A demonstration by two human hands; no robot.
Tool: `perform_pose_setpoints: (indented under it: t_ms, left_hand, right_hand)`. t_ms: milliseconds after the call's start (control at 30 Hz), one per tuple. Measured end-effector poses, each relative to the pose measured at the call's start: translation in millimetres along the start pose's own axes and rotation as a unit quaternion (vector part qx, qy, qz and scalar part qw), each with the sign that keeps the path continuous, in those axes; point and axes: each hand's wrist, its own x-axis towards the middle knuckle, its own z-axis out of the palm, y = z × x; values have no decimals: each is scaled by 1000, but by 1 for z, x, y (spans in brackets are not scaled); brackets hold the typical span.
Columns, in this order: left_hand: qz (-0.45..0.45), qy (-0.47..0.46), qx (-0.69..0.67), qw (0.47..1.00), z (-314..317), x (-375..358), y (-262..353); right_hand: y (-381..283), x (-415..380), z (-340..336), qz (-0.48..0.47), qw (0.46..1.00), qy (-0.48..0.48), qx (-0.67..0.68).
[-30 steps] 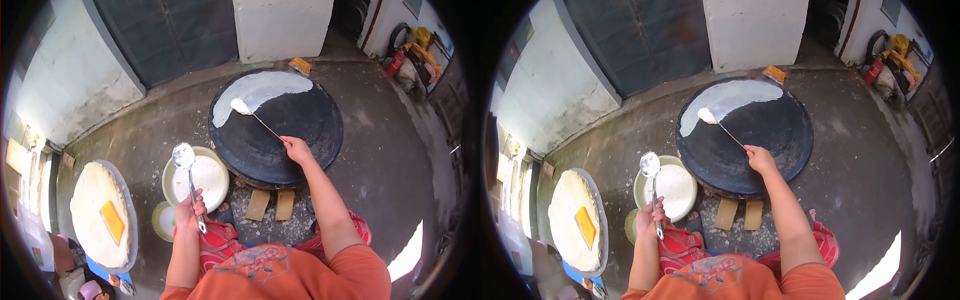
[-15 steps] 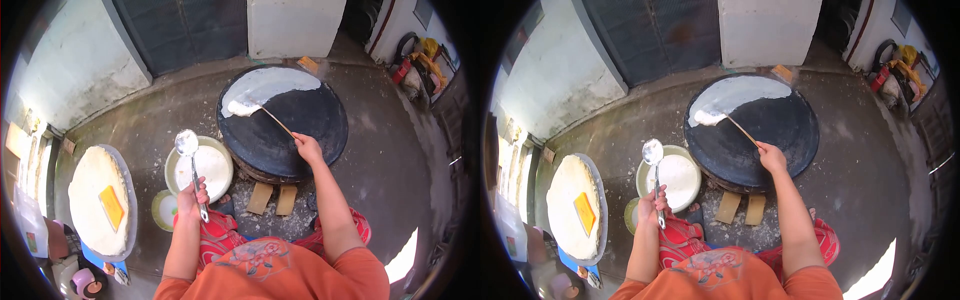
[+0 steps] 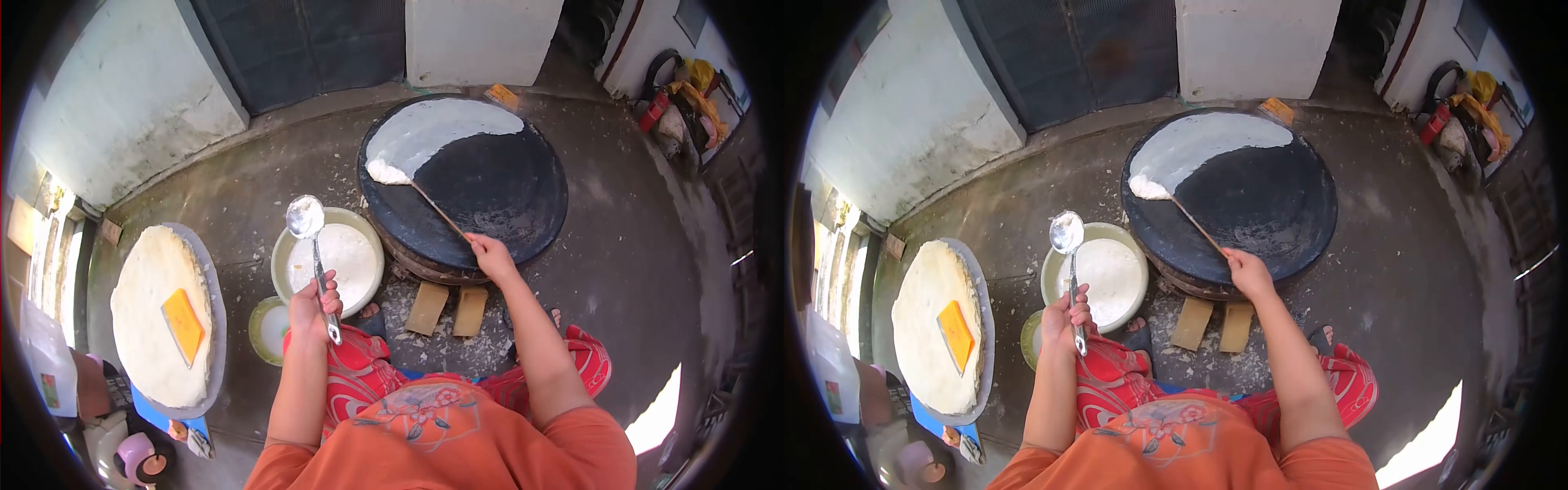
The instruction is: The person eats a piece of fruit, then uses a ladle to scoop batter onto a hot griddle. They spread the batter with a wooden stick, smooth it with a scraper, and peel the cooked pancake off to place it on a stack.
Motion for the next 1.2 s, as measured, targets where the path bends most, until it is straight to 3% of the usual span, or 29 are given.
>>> perform_pose_setpoints:
  t_ms: [267, 300, 333, 500, 667, 800, 900, 1000, 1133, 1200]
  left_hand:
    - [-10, -23, -1, 1000, -12, 1, 9]
    - [-11, -23, -3, 1000, -14, 1, 10]
    - [-13, -23, -2, 1000, -15, 0, 12]
    - [-4, 5, 20, 1000, -13, -4, 16]
    - [0, 15, 28, 999, -10, -8, 15]
    - [-12, 6, 26, 1000, -14, -13, 18]
    - [-10, -10, 39, 999, -19, -12, 22]
    - [2, -14, 41, 999, -21, -13, 21]
    - [0, -24, 25, 999, -22, -14, 24]
    - [-12, -24, 13, 1000, -26, -16, 29]
  right_hand:
    - [-2, -116, 12, -23, 995, -23, -90]
    - [3, -119, 15, -50, 993, -19, -104]
    - [-11, -117, 19, -86, 976, 17, -201]
    - [-71, -52, 94, -167, 955, 94, -228]
    - [-129, 17, 170, -73, 936, -62, -339]
    - [-123, 5, 177, -2, 962, -24, -273]
    - [-116, -59, 153, -11, 984, -6, -178]
    - [-130, -76, 149, -2, 984, -32, -173]
    - [-126, -10, 189, -38, 963, -47, -261]
    - [-118, -3, 190, 0, 973, 42, -228]
